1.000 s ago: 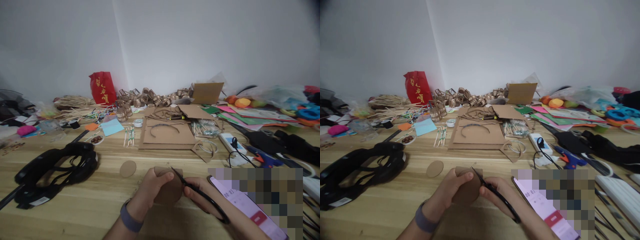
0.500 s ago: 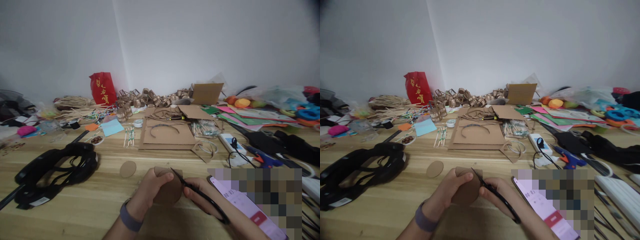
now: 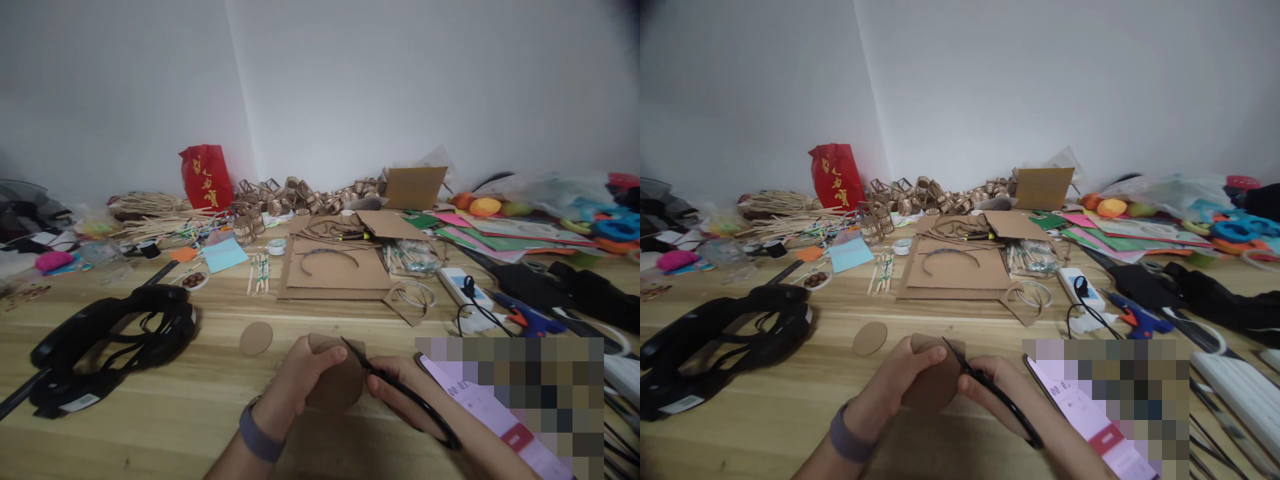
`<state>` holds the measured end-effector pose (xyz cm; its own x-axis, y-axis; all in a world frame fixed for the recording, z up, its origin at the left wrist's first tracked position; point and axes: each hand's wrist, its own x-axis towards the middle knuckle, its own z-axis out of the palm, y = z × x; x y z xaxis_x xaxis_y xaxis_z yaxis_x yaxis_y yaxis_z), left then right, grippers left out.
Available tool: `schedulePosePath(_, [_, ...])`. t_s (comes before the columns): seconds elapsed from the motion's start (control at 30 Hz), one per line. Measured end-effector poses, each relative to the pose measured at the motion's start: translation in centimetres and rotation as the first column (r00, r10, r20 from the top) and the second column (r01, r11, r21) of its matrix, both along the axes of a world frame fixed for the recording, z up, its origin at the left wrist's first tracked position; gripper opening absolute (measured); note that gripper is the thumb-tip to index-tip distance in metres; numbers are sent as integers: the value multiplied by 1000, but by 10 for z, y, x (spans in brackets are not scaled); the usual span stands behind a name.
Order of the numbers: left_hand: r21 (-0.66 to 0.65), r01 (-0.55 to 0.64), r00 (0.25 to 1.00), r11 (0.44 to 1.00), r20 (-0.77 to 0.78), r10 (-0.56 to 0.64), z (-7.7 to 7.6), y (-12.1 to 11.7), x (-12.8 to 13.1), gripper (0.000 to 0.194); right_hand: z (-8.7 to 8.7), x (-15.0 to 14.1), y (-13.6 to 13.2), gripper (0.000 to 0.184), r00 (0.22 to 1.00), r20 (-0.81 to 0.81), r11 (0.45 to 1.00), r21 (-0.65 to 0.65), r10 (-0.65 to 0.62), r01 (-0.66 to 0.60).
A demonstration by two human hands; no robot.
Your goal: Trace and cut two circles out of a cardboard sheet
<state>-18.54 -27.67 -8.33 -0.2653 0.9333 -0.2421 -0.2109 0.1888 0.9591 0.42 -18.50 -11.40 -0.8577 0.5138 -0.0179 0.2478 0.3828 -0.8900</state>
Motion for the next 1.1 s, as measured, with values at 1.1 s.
schedulePosePath(1.1, [47, 51, 998, 998, 26, -52, -3, 2, -4, 37, 18, -4, -6, 76, 999, 40, 999, 33, -1, -1])
